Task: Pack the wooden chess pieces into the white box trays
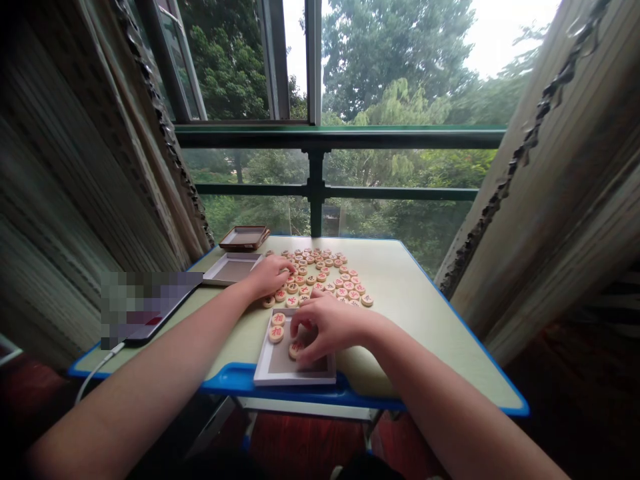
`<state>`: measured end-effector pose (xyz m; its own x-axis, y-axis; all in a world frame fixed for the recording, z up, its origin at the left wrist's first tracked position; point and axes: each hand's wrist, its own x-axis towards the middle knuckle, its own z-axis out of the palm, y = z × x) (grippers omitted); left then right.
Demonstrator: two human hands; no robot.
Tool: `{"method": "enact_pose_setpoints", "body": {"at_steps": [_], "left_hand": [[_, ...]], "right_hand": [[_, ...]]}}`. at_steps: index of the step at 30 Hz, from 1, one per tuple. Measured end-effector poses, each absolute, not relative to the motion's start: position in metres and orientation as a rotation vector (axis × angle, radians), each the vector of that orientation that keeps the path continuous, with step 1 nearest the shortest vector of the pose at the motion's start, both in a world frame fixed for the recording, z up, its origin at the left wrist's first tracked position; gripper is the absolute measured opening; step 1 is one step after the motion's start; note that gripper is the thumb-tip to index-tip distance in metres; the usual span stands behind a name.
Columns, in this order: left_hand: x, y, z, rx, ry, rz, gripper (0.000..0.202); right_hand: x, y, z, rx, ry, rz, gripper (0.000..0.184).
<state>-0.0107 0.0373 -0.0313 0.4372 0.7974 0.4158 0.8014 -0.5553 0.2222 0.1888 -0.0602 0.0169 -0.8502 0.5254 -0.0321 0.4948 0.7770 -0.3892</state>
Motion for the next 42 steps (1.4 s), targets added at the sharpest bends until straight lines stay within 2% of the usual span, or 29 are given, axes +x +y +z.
{"method": "enact_pose_setpoints", "body": {"at_steps": [7,12,18,29,35,42], "left_hand": [[-0.010,0.037,-0.031,-2.654,-1.453,-0.725,0.026],[-0.009,0.035,-0.028,-2.650,-1.473,-0.733,0.026],[-0.010,0.034,-0.027,-2.648,-1.477,-0.723,0.025],[-0.009,0.034,-0.026,-2.655,-1.447,-0.696,0.026],[-0.010,0.034,-0.026,-2.648,-1.473,-0.716,0.025],[-0.010,0.035,-0.027,-2.646,-1.475,-0.719,0.027]], "right_hand": [[0.187,-0.060,0.013,-0.785,-2.840,0.545,0.020],[0.180,-0.055,0.006,-0.746,-2.634,0.276,0.014],[0.165,-0.053,-0.005,-0.747,-2.561,0.063,0.017],[0.164,-0.051,-0.009,-0.745,-2.619,0.013,0.024],[0.166,-0.049,-0.010,-0.755,-2.604,0.047,0.015],[0.166,-0.048,-0.010,-0.748,-2.623,0.080,0.016]]}}
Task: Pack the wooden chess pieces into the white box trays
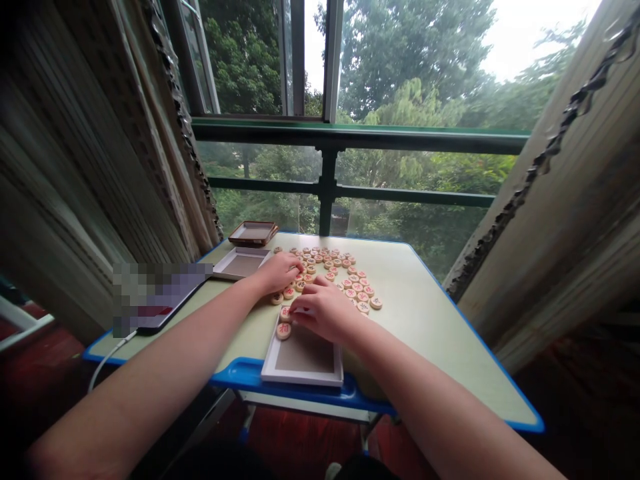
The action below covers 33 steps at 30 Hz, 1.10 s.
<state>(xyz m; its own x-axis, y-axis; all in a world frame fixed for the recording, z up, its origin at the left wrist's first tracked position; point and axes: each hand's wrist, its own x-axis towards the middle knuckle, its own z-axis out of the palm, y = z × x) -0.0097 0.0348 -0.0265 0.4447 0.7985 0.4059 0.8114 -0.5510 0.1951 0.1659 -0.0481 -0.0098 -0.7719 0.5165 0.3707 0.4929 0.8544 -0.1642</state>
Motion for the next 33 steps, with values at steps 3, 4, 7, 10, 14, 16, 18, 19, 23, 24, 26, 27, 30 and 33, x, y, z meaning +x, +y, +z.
{"method": "enact_pose_setpoints", "body": {"at_steps": [3,4,7,10,14,16,18,19,23,24,26,27,30,33], "left_hand": [[-0.0093,0.0351,-0.0261,-2.648,-1.471,-0.712,0.028],[-0.0092,0.0351,-0.0260,-2.649,-1.469,-0.709,0.028],[-0.0088,0.0348,-0.0254,-2.658,-1.475,-0.713,0.028],[-0.0084,0.0340,-0.0244,-2.668,-1.485,-0.734,0.029],[-0.0078,0.0327,-0.0229,-2.670,-1.492,-0.773,0.030],[-0.0078,0.0327,-0.0228,-2.664,-1.491,-0.777,0.030],[-0.0079,0.0333,-0.0234,-2.655,-1.486,-0.768,0.029],[-0.0081,0.0337,-0.0239,-2.647,-1.481,-0.768,0.029],[-0.0086,0.0359,-0.0262,-2.606,-1.485,-0.814,0.029],[-0.0087,0.0363,-0.0265,-2.597,-1.492,-0.832,0.030],[-0.0087,0.0368,-0.0266,-2.586,-1.506,-0.873,0.029],[-0.0086,0.0369,-0.0264,-2.585,-1.510,-0.895,0.029],[-0.0081,0.0366,-0.0250,-2.612,-1.506,-0.925,0.027],[-0.0078,0.0361,-0.0235,-2.656,-1.484,-0.913,0.026]], "right_hand": [[0.1660,-0.0473,-0.0109,-0.762,-2.614,0.092,0.017],[0.1660,-0.0471,-0.0113,-0.769,-2.610,0.094,0.017],[0.1656,-0.0471,-0.0120,-0.783,-2.601,0.087,0.015],[0.1651,-0.0477,-0.0119,-0.772,-2.599,0.080,0.014],[0.1651,-0.0468,-0.0125,-0.779,-2.605,0.079,0.016],[0.1652,-0.0456,-0.0130,-0.782,-2.611,0.082,0.017],[0.1652,-0.0446,-0.0132,-0.778,-2.618,0.085,0.016],[0.1650,-0.0442,-0.0132,-0.776,-2.622,0.087,0.016],[0.1636,-0.0449,-0.0124,-0.786,-2.633,0.108,0.016],[0.1631,-0.0455,-0.0120,-0.792,-2.633,0.113,0.016],[0.1623,-0.0468,-0.0110,-0.807,-2.620,0.123,0.017],[0.1621,-0.0473,-0.0104,-0.817,-2.608,0.129,0.017],[0.1633,-0.0472,-0.0081,-0.861,-2.548,0.164,0.017],[0.1664,-0.0446,-0.0071,-0.915,-2.483,0.180,0.016]]}}
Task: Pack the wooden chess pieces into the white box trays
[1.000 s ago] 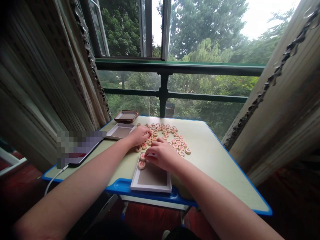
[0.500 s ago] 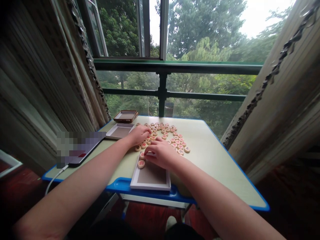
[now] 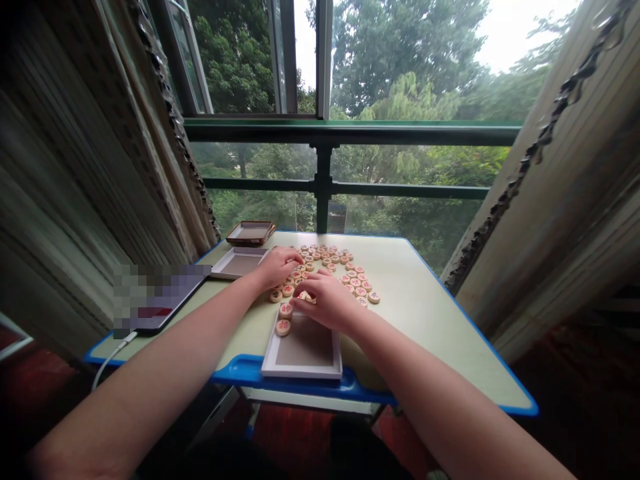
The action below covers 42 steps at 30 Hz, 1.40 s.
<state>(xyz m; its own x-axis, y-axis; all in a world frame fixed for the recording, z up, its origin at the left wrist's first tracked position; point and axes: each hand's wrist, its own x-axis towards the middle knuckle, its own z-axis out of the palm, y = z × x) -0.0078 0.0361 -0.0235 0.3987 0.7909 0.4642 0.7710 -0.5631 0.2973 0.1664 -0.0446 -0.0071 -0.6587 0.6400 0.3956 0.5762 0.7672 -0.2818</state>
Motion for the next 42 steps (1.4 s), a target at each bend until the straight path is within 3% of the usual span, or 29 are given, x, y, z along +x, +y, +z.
{"method": "enact_pose_setpoints", "body": {"at_steps": [23,36,42], "left_hand": [[-0.007,0.035,-0.024,2.647,1.448,0.859,0.024],[-0.009,0.034,-0.034,2.657,1.370,0.854,0.020],[-0.007,0.032,-0.032,2.646,1.398,0.857,0.018]], "right_hand": [[0.165,-0.039,-0.015,-0.781,-2.546,0.284,0.025],[0.236,0.019,-0.015,-1.650,-2.054,-0.128,0.026],[0.230,0.016,-0.020,-1.493,-2.202,0.003,0.020]]}}
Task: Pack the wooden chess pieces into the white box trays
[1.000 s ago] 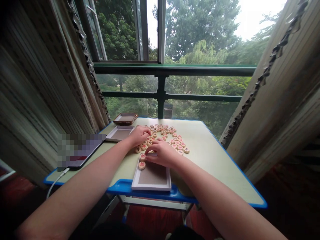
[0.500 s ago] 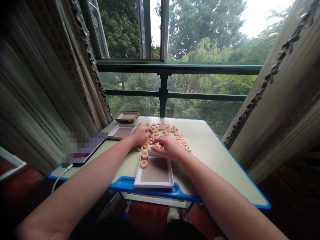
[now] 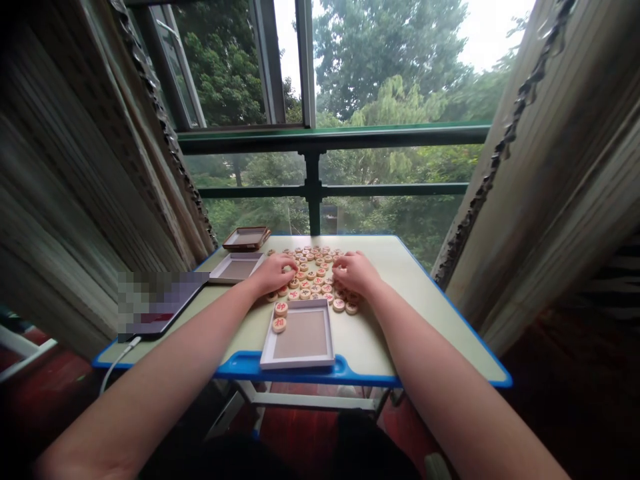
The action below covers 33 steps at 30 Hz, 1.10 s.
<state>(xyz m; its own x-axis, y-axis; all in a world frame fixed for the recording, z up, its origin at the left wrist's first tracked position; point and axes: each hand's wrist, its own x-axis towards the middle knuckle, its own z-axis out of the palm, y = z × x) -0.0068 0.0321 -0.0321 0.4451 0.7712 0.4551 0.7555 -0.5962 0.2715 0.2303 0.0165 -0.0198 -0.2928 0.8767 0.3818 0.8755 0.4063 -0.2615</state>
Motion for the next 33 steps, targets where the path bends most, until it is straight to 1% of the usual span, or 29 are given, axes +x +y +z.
{"method": "enact_pose_setpoints", "body": {"at_steps": [3,6,10,14,16,19,21,22,24,26,28,33], "left_hand": [[-0.007,0.031,-0.032,2.624,1.380,0.823,0.017],[-0.007,0.031,-0.033,2.583,1.376,0.811,0.017],[-0.008,0.033,-0.033,2.583,1.367,0.817,0.018],[-0.008,0.031,-0.030,2.623,1.334,0.753,0.024],[-0.007,0.029,-0.029,2.605,1.352,0.693,0.033],[-0.008,0.029,-0.032,2.515,1.425,0.724,0.062],[-0.009,0.031,-0.034,2.419,1.437,0.770,0.073],[-0.009,0.033,-0.035,2.371,1.427,0.772,0.072],[-0.010,0.036,-0.037,2.292,1.407,0.754,0.063],[-0.011,0.038,-0.038,2.247,1.386,0.741,0.058],[-0.011,0.038,-0.038,2.203,1.360,0.731,0.058],[-0.009,0.035,-0.037,2.088,1.314,0.732,0.061]], "right_hand": [[0.224,0.014,-0.022,-1.320,-2.304,0.080,0.018],[0.222,0.013,-0.023,-1.267,-2.330,0.132,0.019],[0.225,0.013,-0.022,-1.370,-2.241,0.079,0.021],[0.231,0.012,-0.019,-1.648,-2.082,-0.078,0.024],[0.235,0.013,-0.018,-1.790,-1.952,-0.077,0.026],[0.245,0.019,-0.019,-1.900,-1.722,0.059,0.028],[0.252,0.024,-0.021,-1.939,-1.600,0.145,0.029],[0.254,0.026,-0.021,-1.959,-1.575,0.179,0.029],[0.257,0.028,-0.023,-1.992,-1.586,0.242,0.029],[0.257,0.027,-0.023,-2.001,-1.622,0.308,0.032],[0.253,0.025,-0.022,-1.973,-1.669,0.367,0.032],[0.244,0.021,-0.022,-1.851,-1.805,0.426,0.020]]}}
